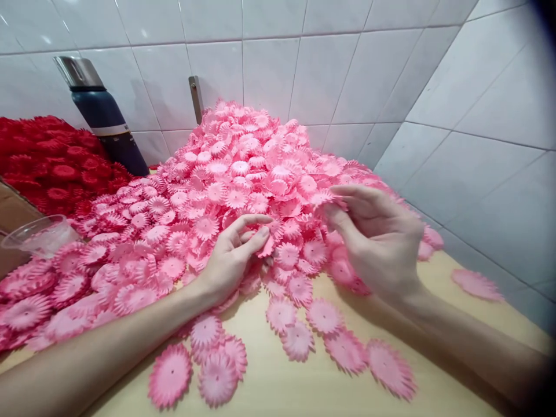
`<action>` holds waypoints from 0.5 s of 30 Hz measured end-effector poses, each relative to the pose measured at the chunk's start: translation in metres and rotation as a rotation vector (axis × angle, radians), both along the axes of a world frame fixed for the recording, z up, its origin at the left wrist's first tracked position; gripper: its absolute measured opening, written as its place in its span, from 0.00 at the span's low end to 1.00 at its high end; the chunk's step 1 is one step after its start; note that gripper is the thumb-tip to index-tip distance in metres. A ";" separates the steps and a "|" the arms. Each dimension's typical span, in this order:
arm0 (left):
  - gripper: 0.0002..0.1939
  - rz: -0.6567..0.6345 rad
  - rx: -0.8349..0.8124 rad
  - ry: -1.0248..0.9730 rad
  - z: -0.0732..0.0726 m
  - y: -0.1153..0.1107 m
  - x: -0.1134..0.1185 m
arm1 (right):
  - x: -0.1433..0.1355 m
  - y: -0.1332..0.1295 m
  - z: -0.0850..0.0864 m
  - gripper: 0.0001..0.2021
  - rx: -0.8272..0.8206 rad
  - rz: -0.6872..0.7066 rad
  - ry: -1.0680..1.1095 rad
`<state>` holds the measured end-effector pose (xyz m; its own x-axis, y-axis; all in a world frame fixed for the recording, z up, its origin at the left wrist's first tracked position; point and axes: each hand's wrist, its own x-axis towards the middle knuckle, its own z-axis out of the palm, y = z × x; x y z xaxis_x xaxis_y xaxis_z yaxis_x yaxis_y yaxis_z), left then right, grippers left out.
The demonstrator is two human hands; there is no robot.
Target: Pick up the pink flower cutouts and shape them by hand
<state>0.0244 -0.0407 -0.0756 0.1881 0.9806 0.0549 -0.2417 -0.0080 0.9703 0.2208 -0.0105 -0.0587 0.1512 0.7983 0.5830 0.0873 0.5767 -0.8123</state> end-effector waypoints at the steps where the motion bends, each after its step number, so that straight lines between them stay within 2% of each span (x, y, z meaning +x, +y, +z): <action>1: 0.11 0.024 0.006 -0.027 0.000 0.002 0.001 | -0.004 -0.004 -0.002 0.09 -0.016 0.036 -0.036; 5: 0.10 0.045 -0.026 -0.081 0.002 0.002 0.003 | -0.009 -0.012 -0.009 0.07 -0.090 0.123 -0.127; 9: 0.09 0.044 -0.061 -0.104 0.006 -0.001 0.004 | -0.005 -0.012 -0.009 0.08 -0.105 0.185 -0.164; 15: 0.07 -0.082 -0.042 0.028 0.007 -0.004 0.000 | -0.008 -0.017 -0.007 0.08 -0.111 0.319 -0.223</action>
<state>0.0243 -0.0452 -0.0691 0.2687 0.9632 0.0080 -0.2129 0.0513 0.9757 0.2128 -0.0272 -0.0655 -0.2346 0.8446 0.4813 0.0998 0.5134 -0.8523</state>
